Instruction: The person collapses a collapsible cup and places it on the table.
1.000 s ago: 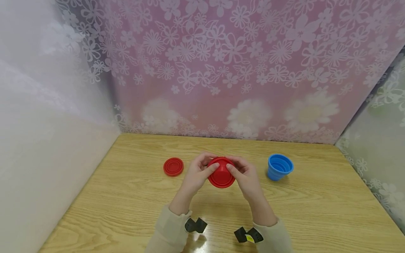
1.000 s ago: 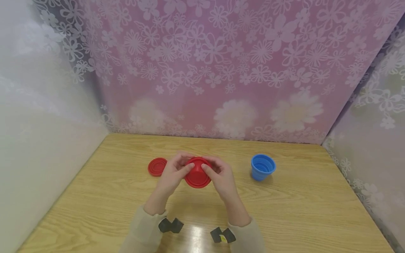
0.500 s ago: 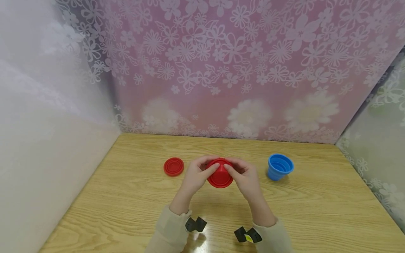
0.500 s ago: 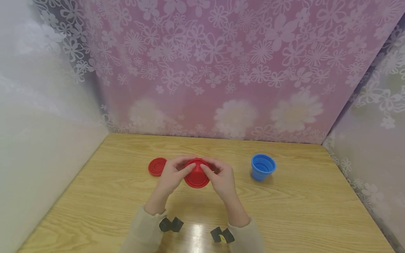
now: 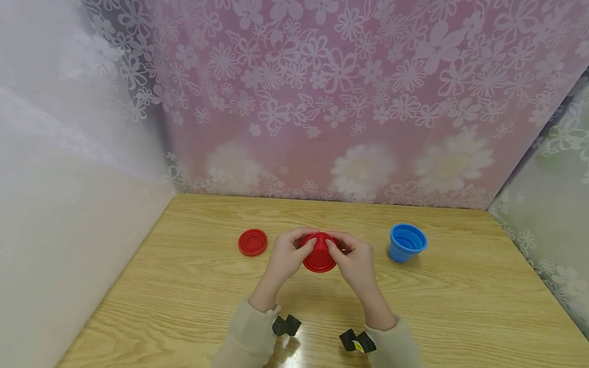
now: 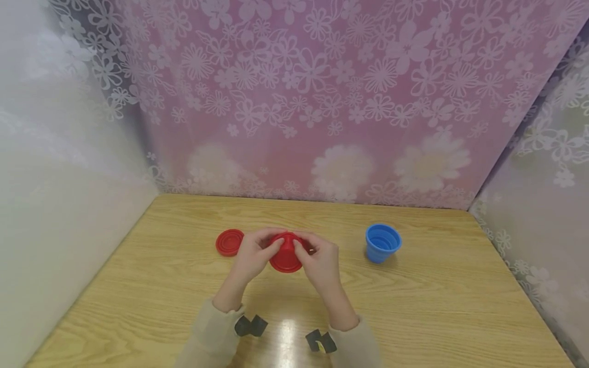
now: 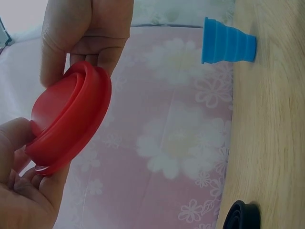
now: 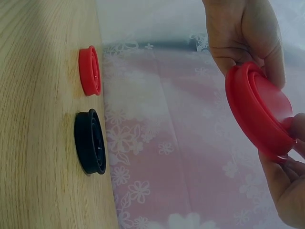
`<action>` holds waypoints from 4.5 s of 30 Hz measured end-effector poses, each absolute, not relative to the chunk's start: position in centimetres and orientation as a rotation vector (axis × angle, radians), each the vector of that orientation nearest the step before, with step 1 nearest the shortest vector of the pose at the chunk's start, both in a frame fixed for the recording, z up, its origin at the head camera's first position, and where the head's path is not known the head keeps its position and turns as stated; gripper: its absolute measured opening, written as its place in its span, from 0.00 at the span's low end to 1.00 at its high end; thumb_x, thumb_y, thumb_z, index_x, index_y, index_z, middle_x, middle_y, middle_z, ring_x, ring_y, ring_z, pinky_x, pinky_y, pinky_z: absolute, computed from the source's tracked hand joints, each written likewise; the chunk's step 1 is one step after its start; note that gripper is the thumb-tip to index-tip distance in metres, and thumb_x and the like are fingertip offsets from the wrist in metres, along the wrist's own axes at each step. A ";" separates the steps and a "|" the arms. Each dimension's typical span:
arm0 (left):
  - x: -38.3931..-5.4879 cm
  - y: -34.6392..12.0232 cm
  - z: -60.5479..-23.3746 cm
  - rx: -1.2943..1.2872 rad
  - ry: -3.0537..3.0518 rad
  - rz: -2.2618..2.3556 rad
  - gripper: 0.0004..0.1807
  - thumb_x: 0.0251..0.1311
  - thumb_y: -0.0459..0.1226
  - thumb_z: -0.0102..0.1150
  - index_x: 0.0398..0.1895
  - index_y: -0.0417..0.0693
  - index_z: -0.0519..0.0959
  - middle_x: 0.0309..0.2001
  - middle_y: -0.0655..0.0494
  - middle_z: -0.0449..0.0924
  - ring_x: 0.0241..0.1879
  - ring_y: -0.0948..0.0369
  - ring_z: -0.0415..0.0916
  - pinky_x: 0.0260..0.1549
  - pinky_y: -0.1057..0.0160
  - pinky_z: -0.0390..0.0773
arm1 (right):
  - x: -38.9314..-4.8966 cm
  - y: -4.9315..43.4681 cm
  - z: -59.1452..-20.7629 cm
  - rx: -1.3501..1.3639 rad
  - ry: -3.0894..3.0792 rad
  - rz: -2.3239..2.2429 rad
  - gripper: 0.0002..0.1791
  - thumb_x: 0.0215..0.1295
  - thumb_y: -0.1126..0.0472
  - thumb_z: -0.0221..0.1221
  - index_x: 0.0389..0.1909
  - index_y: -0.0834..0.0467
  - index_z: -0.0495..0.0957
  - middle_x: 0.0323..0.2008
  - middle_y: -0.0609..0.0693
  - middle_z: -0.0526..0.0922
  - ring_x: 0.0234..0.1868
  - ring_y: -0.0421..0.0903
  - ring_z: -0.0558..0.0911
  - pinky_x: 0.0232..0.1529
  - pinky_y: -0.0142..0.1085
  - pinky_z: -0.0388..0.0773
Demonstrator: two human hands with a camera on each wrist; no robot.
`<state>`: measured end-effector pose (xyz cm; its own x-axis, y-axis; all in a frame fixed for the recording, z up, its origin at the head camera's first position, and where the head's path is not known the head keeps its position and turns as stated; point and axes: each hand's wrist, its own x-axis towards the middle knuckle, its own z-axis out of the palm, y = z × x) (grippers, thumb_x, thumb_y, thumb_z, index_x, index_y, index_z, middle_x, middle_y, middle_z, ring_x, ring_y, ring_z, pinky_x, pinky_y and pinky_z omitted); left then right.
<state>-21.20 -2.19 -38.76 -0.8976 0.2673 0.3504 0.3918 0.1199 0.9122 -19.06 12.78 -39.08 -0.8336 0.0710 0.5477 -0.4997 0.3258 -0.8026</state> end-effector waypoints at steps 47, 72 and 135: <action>-20.4 -3.5 -36.3 -0.595 -2.367 -2.020 0.12 0.58 0.31 0.53 0.41 0.30 0.76 0.31 0.44 0.78 0.31 0.44 0.75 0.28 0.62 0.77 | -19.4 14.6 -38.1 0.132 -2.045 1.942 0.14 0.58 0.67 0.56 0.46 0.67 0.75 0.36 0.53 0.78 0.33 0.41 0.78 0.32 0.31 0.77; -20.5 -4.0 -36.1 -0.435 -2.288 -2.124 0.13 0.55 0.30 0.56 0.42 0.29 0.76 0.32 0.45 0.78 0.26 0.50 0.77 0.25 0.66 0.77 | -20.0 15.7 -38.1 -0.010 -2.204 2.042 0.15 0.58 0.67 0.56 0.44 0.71 0.74 0.32 0.53 0.78 0.22 0.39 0.77 0.28 0.29 0.77; -21.5 -3.0 -37.5 -0.433 -2.297 -2.081 0.15 0.54 0.29 0.57 0.45 0.30 0.74 0.40 0.39 0.77 0.38 0.51 0.76 0.36 0.64 0.77 | -21.7 17.1 -41.0 0.108 -1.988 2.117 0.16 0.56 0.66 0.59 0.44 0.71 0.74 0.39 0.59 0.78 0.36 0.46 0.80 0.37 0.35 0.77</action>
<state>-21.51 -3.04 -37.50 -0.9616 0.1955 0.1926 0.2109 0.0776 0.9744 -21.75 17.13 -40.97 -0.9698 0.1195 0.2128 -0.2199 -0.0497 -0.9742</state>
